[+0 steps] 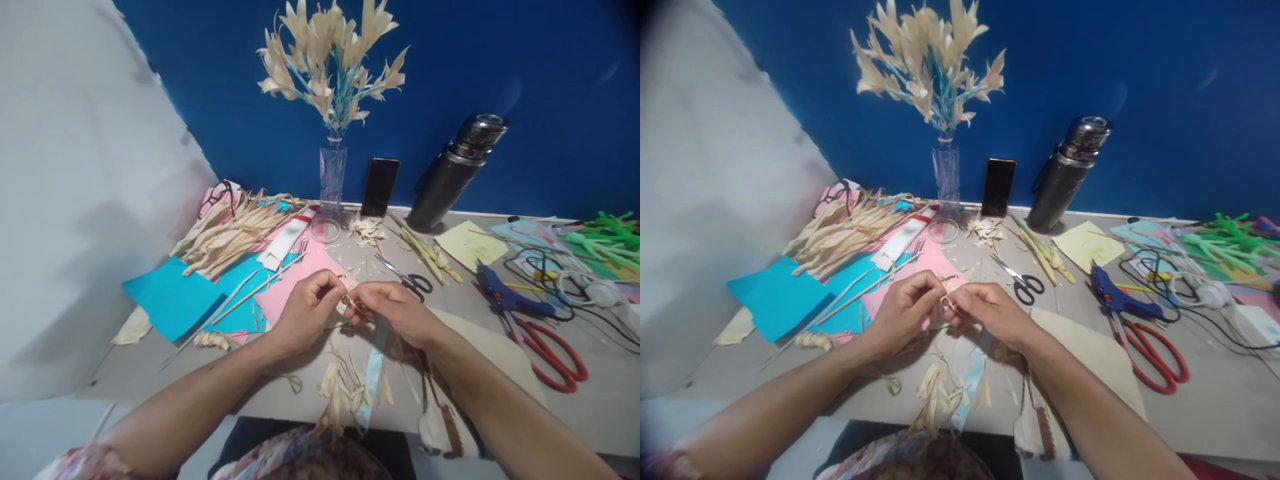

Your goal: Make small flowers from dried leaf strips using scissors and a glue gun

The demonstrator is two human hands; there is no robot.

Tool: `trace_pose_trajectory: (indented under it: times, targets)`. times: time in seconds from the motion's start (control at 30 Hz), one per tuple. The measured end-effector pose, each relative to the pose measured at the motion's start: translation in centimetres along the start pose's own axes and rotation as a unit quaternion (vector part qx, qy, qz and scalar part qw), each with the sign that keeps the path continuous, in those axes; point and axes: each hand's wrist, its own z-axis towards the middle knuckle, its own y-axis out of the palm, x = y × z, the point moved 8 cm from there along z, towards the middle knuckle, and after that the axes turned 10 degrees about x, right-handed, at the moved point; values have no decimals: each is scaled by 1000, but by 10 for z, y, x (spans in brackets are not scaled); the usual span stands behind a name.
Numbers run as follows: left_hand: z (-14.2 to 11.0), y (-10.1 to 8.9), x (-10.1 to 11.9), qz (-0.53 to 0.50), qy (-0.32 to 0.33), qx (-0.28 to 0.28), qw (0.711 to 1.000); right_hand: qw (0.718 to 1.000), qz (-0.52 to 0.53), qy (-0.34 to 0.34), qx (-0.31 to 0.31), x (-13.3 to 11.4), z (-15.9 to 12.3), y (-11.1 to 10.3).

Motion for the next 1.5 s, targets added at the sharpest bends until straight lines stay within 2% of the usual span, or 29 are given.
trace_pose_trajectory:
  times: [0.17, 0.47, 0.6, 0.7, 0.77, 0.9, 1.03, 1.33, 1.43, 1.5]
  targets:
    - [-3, 4, 4, 27, 33, -12, 999, 998, -45, 7, 43, 7, 2, -3]
    - [-4, 1, 3, -5, 17, 6, 1000, 998, -33, 6, 61, 4, 0, -3]
    - [-3, 0, 2, -25, -8, 9, 1000, 999, 8, 34, 38, 8, 0, 2]
    - [-4, 3, 1, -53, -29, -9, 998, 999, 39, 23, 30, 5, 1, 4]
    - [-5, 4, 4, -36, -15, -12, 999, 999, 22, 7, 39, 2, 1, 4]
    - [-6, 3, 12, 51, 63, 2, 997, 997, -48, -1, 62, 2, 1, 0]
    - [-8, 7, 15, 86, 110, 0, 990, 997, -72, -17, 24, -2, -1, 3]
    - [-5, 0, 15, 81, 87, 29, 992, 999, -52, -13, -7, -4, -3, 2]
    - [-5, -2, 13, 73, 77, 40, 994, 999, -40, -7, 7, -3, -3, 3]
    - [-5, -2, 13, 72, 82, 35, 993, 997, -69, -20, 38, -4, -3, 1]
